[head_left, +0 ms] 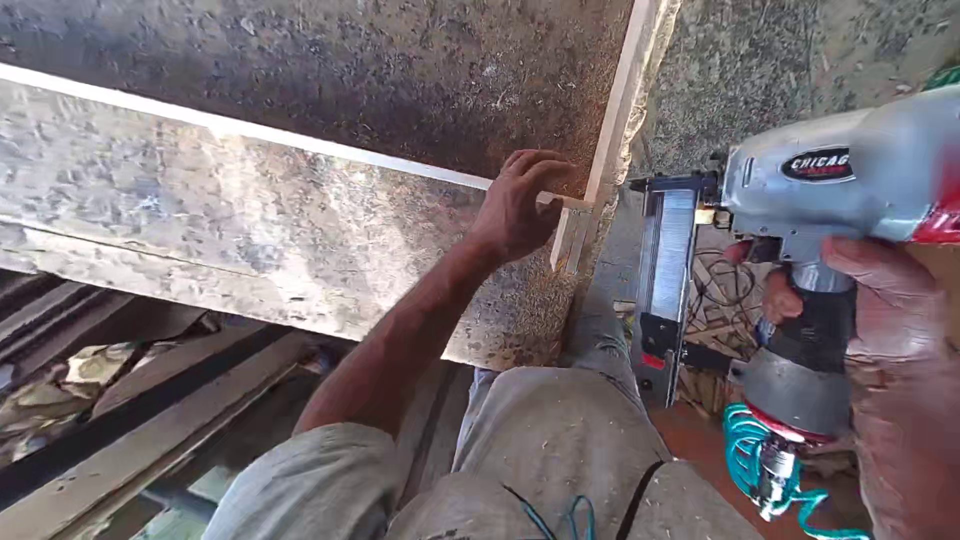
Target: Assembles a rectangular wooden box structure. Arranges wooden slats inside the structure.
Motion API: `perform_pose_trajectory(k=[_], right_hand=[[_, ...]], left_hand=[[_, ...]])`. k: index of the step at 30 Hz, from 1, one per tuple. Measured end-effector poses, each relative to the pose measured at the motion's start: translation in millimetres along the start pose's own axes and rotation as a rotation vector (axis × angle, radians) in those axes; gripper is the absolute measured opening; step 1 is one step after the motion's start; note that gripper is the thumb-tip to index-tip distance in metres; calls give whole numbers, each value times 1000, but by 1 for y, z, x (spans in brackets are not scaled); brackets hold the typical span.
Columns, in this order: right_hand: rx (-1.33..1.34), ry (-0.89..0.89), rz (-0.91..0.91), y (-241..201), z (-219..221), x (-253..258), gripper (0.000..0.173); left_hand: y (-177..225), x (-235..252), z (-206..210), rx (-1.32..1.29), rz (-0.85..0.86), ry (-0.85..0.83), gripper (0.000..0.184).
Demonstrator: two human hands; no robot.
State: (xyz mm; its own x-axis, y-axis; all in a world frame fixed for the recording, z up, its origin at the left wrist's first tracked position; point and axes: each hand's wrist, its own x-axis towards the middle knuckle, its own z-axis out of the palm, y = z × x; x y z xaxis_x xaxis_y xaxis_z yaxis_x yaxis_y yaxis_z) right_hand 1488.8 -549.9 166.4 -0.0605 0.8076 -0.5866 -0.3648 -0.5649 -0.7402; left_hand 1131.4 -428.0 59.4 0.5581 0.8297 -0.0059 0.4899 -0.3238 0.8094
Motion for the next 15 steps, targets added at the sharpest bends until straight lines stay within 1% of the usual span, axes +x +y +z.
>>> perform_pose_trajectory(k=[1, 2, 3, 4, 5, 6, 7, 9, 11, 12, 13, 14, 15], right_hand=[[-56, 8, 34, -20, 16, 0, 29], [-108, 0, 73, -38, 31, 5, 28], [-138, -29, 121, -54, 43, 17, 27], [-181, -43, 168, -67, 56, 31, 27], [-232, -43, 209, -76, 69, 47, 26], [-242, -76, 245, -81, 74, 65, 27], [-210, -147, 271, -83, 72, 85, 29], [-171, -288, 318, -81, 68, 120, 31], [-265, -300, 351, -79, 82, 143, 27], [-336, -279, 363, -79, 89, 150, 25], [-403, -257, 376, -79, 94, 155, 24], [-450, -245, 388, -81, 95, 158, 22], [-491, -235, 401, -84, 95, 161, 20]], left_hand=[[15, -21, 9, -55, -25, 149, 26], [29, -43, 19, -64, -115, 236, 21], [37, -61, 27, -35, -254, 208, 33], [40, -74, 36, 2, -401, 103, 51], [40, -82, 46, 41, -523, -45, 66], [40, -86, 57, 100, -589, -177, 74], [39, -86, 68, 174, -584, -221, 75], [34, -86, 85, 320, -475, -103, 58], [32, -81, 84, 350, -409, -108, 49], [27, -77, 79, 314, -406, -126, 47], [20, -74, 72, 214, -460, -115, 46], [10, -73, 66, 45, -587, -66, 45], [-4, -73, 59, -181, -749, 38, 48]])
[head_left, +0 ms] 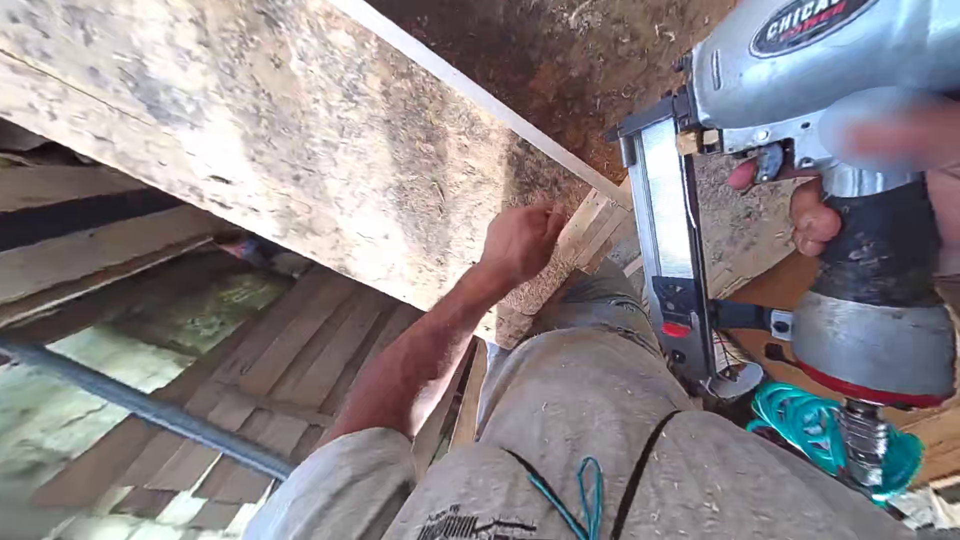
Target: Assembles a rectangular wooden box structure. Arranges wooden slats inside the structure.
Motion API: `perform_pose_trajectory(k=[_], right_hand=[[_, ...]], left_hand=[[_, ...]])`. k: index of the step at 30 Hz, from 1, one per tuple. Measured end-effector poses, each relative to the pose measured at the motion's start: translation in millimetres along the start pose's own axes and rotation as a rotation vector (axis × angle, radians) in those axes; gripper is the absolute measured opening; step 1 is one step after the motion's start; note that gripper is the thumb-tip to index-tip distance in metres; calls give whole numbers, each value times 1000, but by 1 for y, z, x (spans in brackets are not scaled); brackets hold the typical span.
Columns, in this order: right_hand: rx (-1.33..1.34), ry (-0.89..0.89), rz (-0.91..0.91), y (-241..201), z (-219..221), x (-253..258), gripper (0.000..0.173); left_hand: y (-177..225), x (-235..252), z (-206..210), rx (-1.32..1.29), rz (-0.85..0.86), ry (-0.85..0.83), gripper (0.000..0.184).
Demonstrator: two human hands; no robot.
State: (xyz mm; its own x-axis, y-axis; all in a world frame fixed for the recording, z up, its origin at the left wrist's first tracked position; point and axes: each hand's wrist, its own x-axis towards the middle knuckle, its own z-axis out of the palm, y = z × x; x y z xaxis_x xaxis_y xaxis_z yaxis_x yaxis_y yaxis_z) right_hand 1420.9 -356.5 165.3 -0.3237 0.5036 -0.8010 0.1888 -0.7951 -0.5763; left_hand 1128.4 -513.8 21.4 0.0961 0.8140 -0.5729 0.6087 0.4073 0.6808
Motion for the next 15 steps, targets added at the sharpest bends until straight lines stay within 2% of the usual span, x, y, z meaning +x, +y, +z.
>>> perform_pose_trajectory(k=[1, 2, 3, 4, 6, 7, 8, 9, 12, 13, 15], right_hand=[[-38, 14, 21, -4, -2, 0, 18], [-58, 17, 41, -9, -5, 0, 17], [-68, -3, 61, -15, -9, 1, 18], [-71, -27, 86, -22, -12, 1, 19], [-83, -57, 160, -41, -17, 7, 22], [-95, -68, 199, -50, -17, 11, 25], [-115, -73, 251, -58, -16, 17, 29], [-160, -70, 308, -66, -14, 25, 33], [-318, -27, 435, -85, 2, 56, 42], [-375, -10, 465, -90, 9, 67, 43], [-457, -10, 527, -97, 14, 89, 44]], left_hand=[[-12, 7, -7, -228, -143, 71, 50], [-21, 7, -16, -337, -269, 119, 49], [-26, 0, -24, -309, -357, 110, 42], [-25, -11, -31, -208, -395, 37, 39], [-9, -42, -28, -100, -396, -66, 57], [3, -55, -20, -167, -340, -60, 49], [17, -64, -7, -338, -259, -80, 36], [35, -64, 7, -592, -184, -161, 34], [92, -33, 54, -1346, -67, -513, 52], [112, -24, 63, -1511, -117, -540, 49], [142, -14, 62, -1662, -359, -487, 40]])
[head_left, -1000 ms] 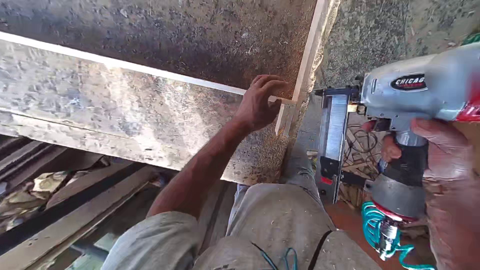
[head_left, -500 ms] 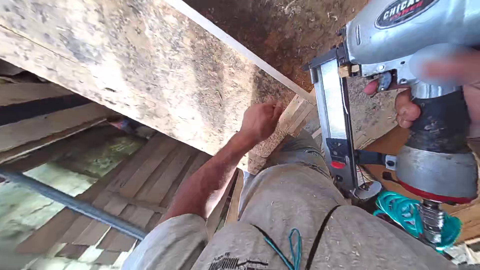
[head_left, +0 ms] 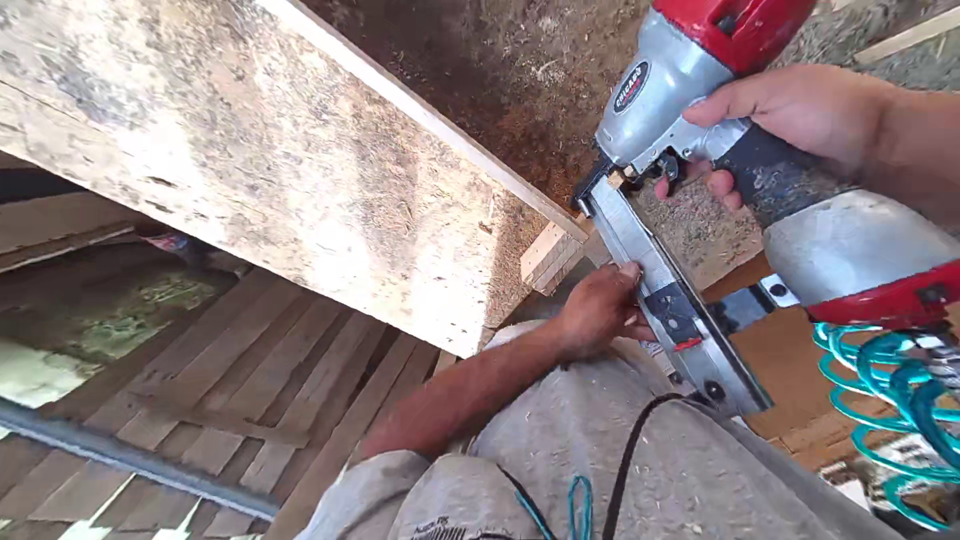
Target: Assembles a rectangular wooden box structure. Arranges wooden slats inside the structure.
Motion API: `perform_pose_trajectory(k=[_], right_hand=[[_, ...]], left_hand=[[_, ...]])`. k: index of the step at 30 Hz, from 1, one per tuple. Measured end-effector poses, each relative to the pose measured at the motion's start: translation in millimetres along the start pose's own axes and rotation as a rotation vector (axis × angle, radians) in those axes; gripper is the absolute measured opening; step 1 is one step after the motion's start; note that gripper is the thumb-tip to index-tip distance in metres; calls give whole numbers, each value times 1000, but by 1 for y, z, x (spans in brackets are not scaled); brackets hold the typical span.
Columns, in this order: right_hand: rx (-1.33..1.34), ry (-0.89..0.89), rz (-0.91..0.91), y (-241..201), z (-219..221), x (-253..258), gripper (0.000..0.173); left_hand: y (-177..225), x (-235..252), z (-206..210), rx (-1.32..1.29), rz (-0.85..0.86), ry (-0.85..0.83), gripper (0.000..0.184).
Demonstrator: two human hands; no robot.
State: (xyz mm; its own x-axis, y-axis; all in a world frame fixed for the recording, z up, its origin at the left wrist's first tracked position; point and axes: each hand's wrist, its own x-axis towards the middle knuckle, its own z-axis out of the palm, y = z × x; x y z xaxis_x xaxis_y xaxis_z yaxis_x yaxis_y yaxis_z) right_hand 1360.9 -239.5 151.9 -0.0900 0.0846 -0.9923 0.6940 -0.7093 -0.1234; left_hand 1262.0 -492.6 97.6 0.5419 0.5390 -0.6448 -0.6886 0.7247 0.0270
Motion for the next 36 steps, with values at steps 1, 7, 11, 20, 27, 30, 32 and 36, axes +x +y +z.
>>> perform_pose_trajectory(k=[1, 7, 11, 20, 27, 30, 32, 36], right_hand=[[-30, -27, 27, -6, -6, 12, 45], [-82, -144, 200, -25, -29, 60, 50], [-42, -269, 374, -25, -51, 84, 57], [21, -331, 453, -29, -56, 85, 59], [7, -420, 449, -35, -52, 84, 64], [11, -435, 444, -33, -55, 85, 62], [-4, -406, 450, -31, -55, 84, 58], [36, -404, 445, -28, -58, 85, 55]], left_hand=[[4, 1, 8, -39, -38, 56, 40], [32, 5, 8, -168, -112, -3, 45], [45, 4, 10, -197, -177, -45, 47], [90, -8, -14, 260, -225, -121, 36], [49, -36, -144, 904, -249, 467, 75], [30, -22, -149, 848, -159, 404, 74], [30, -19, -149, 864, -157, 389, 72], [33, -19, -150, 875, -164, 366, 71]])
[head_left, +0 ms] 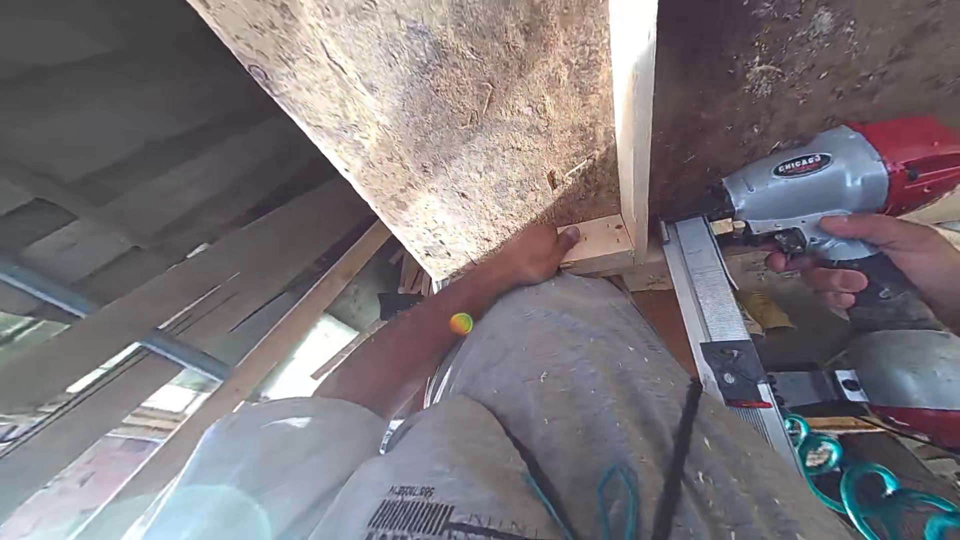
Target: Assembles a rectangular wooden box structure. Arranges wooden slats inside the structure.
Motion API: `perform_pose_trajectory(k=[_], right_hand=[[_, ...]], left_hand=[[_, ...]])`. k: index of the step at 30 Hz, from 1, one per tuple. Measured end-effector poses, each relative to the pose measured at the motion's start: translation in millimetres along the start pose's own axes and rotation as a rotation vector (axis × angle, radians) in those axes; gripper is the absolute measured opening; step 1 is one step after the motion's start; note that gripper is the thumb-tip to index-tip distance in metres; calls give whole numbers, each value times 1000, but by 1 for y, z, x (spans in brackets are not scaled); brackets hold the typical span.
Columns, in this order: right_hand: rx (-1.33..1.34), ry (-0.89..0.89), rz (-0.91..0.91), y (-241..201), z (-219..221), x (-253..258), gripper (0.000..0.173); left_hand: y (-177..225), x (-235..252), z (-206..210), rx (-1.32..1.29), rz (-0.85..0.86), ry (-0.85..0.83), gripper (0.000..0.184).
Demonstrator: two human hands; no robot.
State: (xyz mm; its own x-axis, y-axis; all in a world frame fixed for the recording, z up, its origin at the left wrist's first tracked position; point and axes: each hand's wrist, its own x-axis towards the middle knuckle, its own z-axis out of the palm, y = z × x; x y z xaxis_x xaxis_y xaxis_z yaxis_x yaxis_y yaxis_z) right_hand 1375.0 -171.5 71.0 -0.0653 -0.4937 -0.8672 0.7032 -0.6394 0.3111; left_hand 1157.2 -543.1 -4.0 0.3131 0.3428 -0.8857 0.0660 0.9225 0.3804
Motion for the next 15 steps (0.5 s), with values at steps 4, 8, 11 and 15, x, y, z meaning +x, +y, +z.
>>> perform_pose_trajectory(k=[4, 8, 11, 15], right_hand=[[-46, 17, -9, 2, 6, -1, 61], [-88, 77, -20, 0, 17, -8, 62], [-20, 87, -14, 4, 20, -14, 57], [-6, 75, -30, 4, 22, -17, 56]], left_hand=[[-4, 1, 2, 29, 20, 17, 69], [-3, 2, 0, 25, 69, 41, 70], [-2, 0, 1, 42, 62, 41, 70], [2, 1, 0, 82, 30, 44, 70]])
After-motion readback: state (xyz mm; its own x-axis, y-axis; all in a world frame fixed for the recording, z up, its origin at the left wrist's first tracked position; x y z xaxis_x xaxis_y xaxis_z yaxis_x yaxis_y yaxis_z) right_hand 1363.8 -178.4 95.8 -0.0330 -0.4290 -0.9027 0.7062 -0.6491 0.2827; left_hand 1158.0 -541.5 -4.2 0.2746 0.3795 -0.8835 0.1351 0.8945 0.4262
